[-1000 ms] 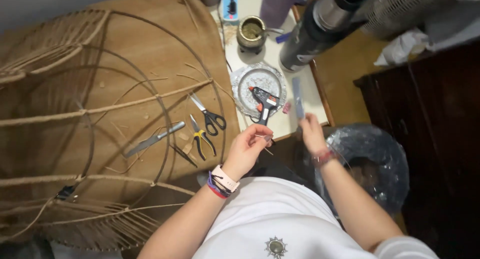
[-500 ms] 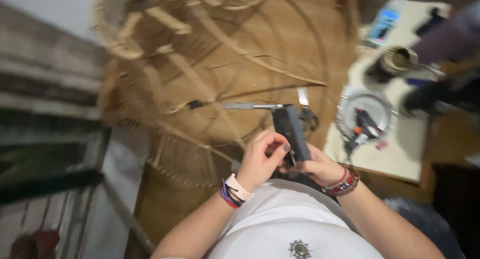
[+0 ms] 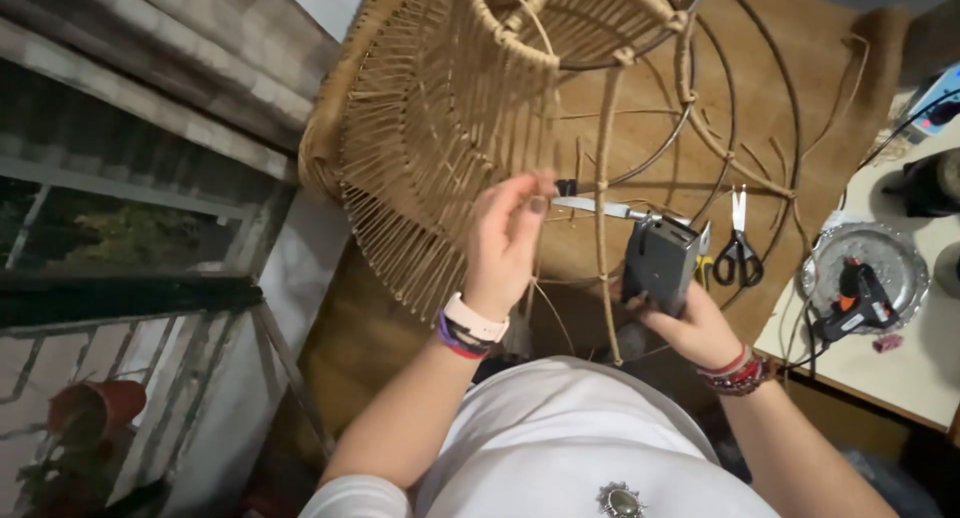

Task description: Assembling a wicker furniture piece by attaching rattan sticks to a frame using a hot glue gun and pliers

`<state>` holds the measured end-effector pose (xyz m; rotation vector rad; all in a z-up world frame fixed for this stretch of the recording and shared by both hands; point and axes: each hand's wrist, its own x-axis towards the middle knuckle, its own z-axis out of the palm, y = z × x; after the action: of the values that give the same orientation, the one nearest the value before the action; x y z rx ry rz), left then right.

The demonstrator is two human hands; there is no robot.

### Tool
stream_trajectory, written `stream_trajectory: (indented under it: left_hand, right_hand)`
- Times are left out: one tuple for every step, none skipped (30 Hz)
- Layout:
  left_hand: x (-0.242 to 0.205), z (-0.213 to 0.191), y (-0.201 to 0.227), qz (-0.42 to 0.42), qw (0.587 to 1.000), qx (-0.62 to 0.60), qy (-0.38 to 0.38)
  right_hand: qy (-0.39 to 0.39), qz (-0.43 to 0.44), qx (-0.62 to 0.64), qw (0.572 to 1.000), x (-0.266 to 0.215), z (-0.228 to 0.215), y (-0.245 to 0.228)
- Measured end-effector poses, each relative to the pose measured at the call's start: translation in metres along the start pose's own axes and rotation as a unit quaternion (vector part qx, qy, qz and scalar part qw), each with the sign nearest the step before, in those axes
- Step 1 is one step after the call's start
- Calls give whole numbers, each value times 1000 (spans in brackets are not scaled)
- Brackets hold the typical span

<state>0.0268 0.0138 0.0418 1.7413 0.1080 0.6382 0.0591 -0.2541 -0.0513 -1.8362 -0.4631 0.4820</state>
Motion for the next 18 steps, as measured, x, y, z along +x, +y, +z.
stream_trajectory:
  left_hand:
    - [2, -4, 2, -1, 1000, -3, -3]
    - [4, -7, 3, -15, 999, -19, -26]
    - [6, -10, 4, -30, 998, -34, -49]
    - [6, -13, 3, -33, 997, -38, -56]
    - [6, -16, 3, -25, 997, -38, -58]
    - [4, -18, 3, -19, 997, -40, -59]
    - [3, -19, -3, -25, 997, -44, -65]
    - [2, -20, -9, -7, 997, -26, -72]
    - [2, -20, -15, 11, 997, -8, -80]
    - [3, -22, -18, 8, 997, -11, -80]
    - [4, -23, -20, 32, 996, 14, -79]
    - [2, -25, -22, 52, 995, 41, -77]
    - [0, -23, -29, 46, 995, 39, -76]
    - [-2, -21, -35, 59, 993, 65, -75]
    - [-4, -19, -41, 72, 990, 91, -74]
    - [-1, -20, -38, 66, 991, 90, -71]
    - [2, -22, -34, 91, 988, 100, -74]
    - [5, -22, -30, 116, 985, 108, -75]
  right_hand:
    - [4, 3, -1, 1000, 1, -3, 0]
    - [28, -14, -7, 999, 2, -6, 0]
    - [52, -30, -12, 998, 2, -9, 1]
    - [57, -24, -13, 998, 1, -8, -7]
    - [86, 13, -58, 995, 0, -7, -14]
    - [112, 52, -103, 987, -2, -8, -21]
    - [115, 60, -104, 986, -2, -3, -28]
    - [125, 56, -125, 983, -2, 0, -35]
    - [135, 52, -147, 978, -1, 3, -43]
    - [135, 55, -150, 978, 0, 3, -41]
    - [133, 36, -174, 975, 1, 4, -40]
    - [127, 19, -196, 972, 1, 5, -37]
    - [124, 24, -198, 972, 2, 6, -34]
    - [111, 1, -213, 971, 5, 6, -31]
    - [97, -22, -228, 969, 8, 7, -29]
    - [92, -20, -230, 969, 12, 9, -36]
    - [79, -46, -220, 971, 17, 12, -44]
    - [67, -74, -213, 972, 22, 12, -52]
